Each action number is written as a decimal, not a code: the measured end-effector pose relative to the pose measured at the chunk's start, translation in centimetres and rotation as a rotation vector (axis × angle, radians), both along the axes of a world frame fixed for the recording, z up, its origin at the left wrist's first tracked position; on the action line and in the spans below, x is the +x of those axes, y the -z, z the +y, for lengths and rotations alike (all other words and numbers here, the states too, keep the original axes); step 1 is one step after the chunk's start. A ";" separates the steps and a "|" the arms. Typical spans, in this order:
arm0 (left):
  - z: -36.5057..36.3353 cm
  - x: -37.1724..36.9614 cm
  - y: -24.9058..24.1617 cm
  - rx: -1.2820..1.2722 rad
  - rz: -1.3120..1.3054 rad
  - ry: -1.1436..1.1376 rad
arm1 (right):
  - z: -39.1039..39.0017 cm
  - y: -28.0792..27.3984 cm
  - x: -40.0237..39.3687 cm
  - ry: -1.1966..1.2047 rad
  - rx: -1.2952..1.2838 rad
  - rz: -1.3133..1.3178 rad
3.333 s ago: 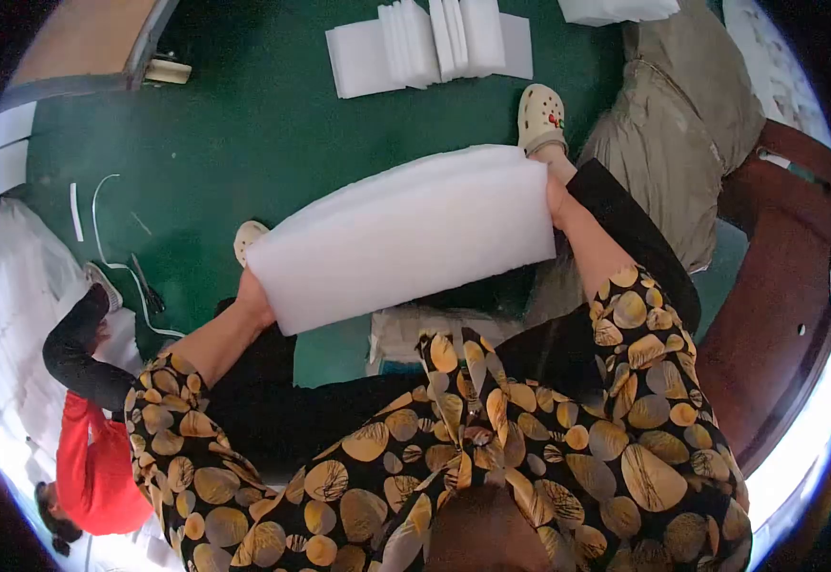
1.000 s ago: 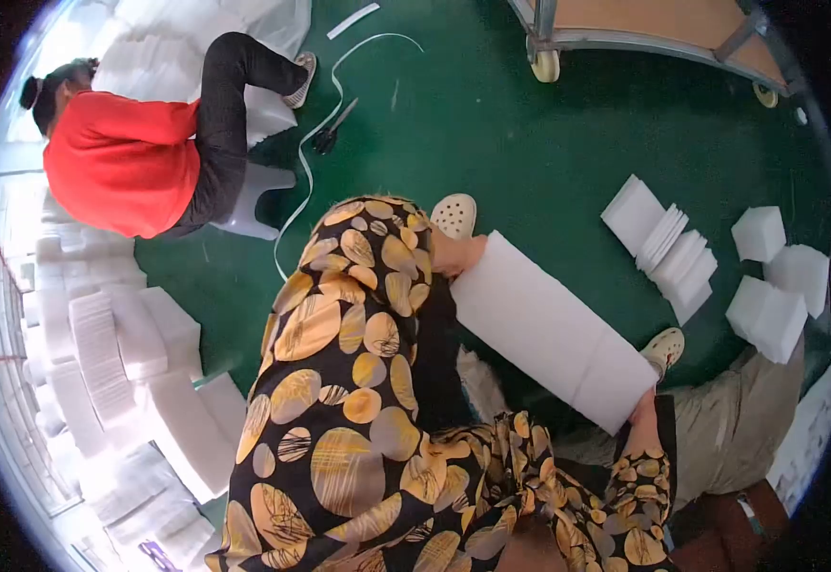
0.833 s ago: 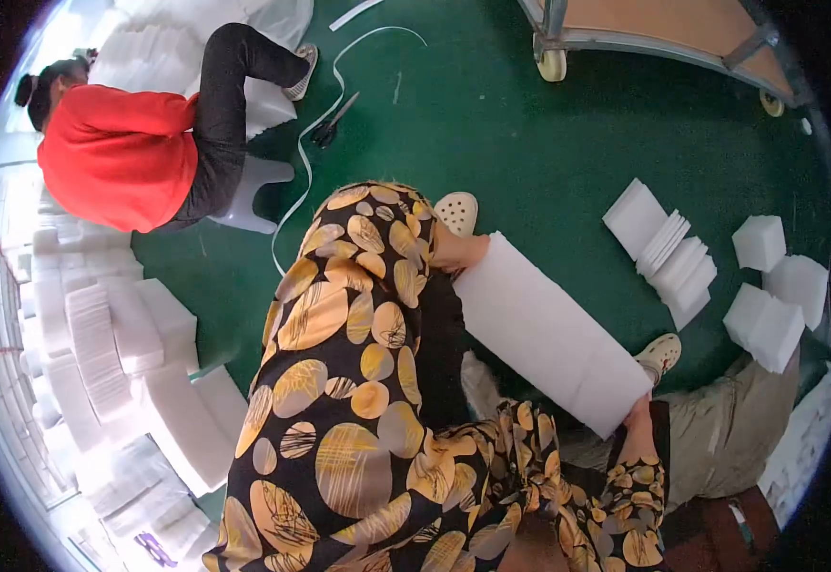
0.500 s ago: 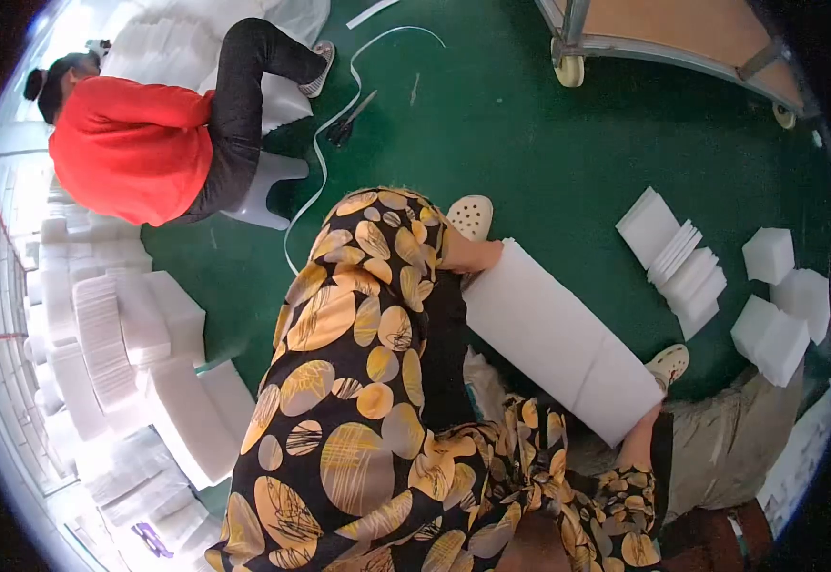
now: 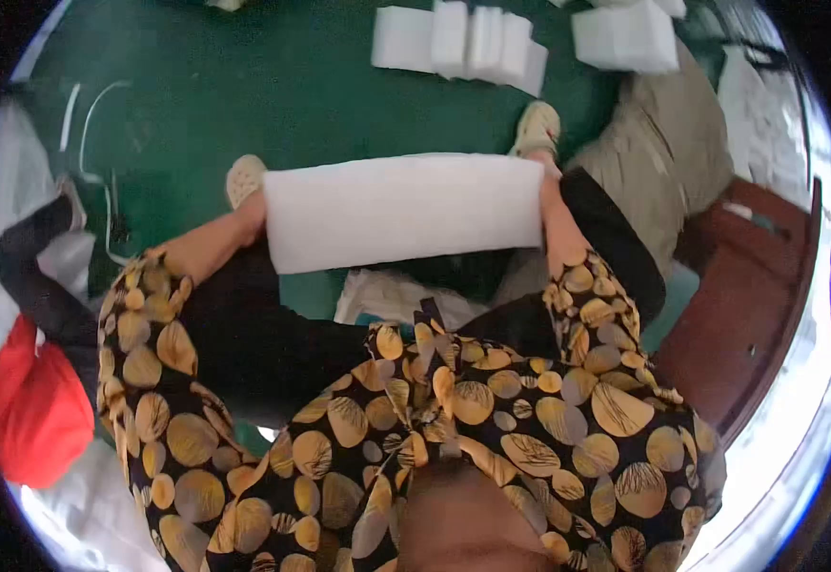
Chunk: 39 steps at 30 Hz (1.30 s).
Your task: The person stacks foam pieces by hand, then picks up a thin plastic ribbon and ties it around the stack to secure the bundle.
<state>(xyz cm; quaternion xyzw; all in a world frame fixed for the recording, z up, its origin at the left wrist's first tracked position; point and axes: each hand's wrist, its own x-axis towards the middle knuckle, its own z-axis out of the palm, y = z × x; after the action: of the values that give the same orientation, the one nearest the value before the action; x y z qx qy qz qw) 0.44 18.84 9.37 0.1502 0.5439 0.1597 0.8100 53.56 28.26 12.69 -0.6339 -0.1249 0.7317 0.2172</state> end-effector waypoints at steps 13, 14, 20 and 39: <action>-2.1 0.2 2.3 0.151 0.136 0.121 | -1.4 -1.1 0.4 0.056 -0.018 -0.179; -2.2 -0.4 2.3 0.166 0.133 0.110 | -1.5 -2.3 -0.9 0.036 -0.046 -0.148; -2.1 -1.0 2.7 0.111 0.124 0.107 | -1.0 -1.5 -2.5 -0.304 0.068 -0.346; -15.2 -21.0 3.5 -0.154 1.634 -0.137 | 4.1 -5.5 -3.3 -0.848 0.396 -1.194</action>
<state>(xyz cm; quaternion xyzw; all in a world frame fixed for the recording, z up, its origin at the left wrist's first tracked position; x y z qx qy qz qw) -20.57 3.66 5.83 0.1296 0.9793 0.0113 0.1553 50.28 32.36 18.20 -0.7693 -0.5832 0.2489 -0.0776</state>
